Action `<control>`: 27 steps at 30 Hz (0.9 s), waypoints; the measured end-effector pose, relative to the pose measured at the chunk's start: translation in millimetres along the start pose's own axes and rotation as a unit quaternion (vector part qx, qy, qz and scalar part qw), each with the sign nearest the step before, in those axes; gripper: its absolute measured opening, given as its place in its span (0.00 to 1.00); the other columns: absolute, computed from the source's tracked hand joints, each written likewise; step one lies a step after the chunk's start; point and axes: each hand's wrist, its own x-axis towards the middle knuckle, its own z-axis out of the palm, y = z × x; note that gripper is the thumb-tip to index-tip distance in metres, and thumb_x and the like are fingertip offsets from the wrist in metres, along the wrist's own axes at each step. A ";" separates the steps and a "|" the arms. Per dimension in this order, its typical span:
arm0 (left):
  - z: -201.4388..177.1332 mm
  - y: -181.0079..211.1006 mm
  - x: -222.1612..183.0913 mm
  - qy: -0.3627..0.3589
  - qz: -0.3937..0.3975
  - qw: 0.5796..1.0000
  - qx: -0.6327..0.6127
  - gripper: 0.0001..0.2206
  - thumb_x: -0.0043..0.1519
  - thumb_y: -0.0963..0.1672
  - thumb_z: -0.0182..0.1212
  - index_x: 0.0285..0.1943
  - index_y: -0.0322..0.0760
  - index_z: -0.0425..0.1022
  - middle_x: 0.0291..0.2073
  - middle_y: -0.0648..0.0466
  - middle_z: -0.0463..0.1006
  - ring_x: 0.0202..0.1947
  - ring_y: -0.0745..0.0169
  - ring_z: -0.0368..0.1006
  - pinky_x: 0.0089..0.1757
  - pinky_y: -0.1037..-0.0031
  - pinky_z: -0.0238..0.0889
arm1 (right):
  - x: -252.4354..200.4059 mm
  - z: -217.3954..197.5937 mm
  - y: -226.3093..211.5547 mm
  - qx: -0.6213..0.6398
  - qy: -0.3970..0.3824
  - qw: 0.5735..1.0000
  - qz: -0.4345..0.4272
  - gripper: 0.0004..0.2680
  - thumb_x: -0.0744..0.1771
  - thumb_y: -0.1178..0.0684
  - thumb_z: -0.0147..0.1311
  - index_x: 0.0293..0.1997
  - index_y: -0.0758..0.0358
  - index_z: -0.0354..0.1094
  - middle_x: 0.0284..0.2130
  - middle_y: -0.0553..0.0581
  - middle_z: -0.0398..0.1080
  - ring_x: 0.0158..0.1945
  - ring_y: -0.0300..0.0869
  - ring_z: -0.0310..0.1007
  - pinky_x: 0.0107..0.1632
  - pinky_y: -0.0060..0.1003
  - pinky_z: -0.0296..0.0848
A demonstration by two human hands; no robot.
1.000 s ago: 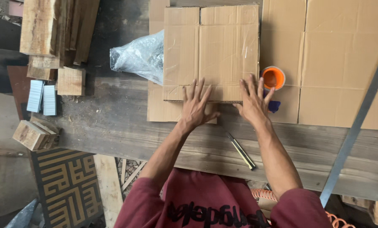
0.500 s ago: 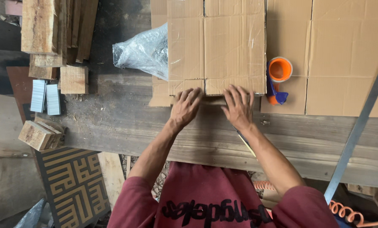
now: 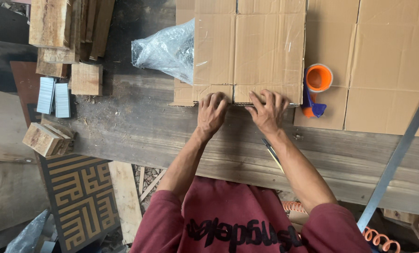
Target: The person wraps an object in bubble wrap and secures it inside a cardboard box using a tape dispenser.
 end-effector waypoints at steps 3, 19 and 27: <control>-5.8 12.3 10.2 -0.001 -0.013 1.000 0.024 0.10 0.54 0.44 0.67 0.43 0.42 0.75 0.47 0.48 0.74 0.50 0.47 0.71 0.46 0.61 0.64 | 2.7 -6.9 -2.9 0.019 -0.015 1.000 0.016 0.20 0.61 0.38 0.65 0.59 0.40 0.73 0.51 0.52 0.64 0.58 0.52 0.59 0.54 0.60 0.55; 37.8 92.7 30.9 -0.094 -0.046 0.994 -0.037 0.26 0.50 0.48 0.74 0.58 0.43 0.71 0.57 0.48 0.67 0.62 0.44 0.61 0.53 0.51 0.55 | 3.2 -44.9 143.4 0.099 -0.174 0.953 0.227 0.21 0.69 0.50 0.46 0.73 0.65 0.57 0.66 0.67 0.61 0.69 0.62 0.58 0.65 0.72 0.46; 14.5 49.8 39.1 -0.173 -0.073 0.982 -0.037 0.33 0.43 0.51 0.82 0.58 0.46 0.74 0.58 0.52 0.68 0.61 0.46 0.62 0.54 0.50 0.60 | -58.4 47.7 218.1 0.005 -0.286 0.936 0.208 0.18 0.63 0.44 0.59 0.57 0.52 0.66 0.55 0.55 0.70 0.63 0.50 0.64 0.69 0.68 0.34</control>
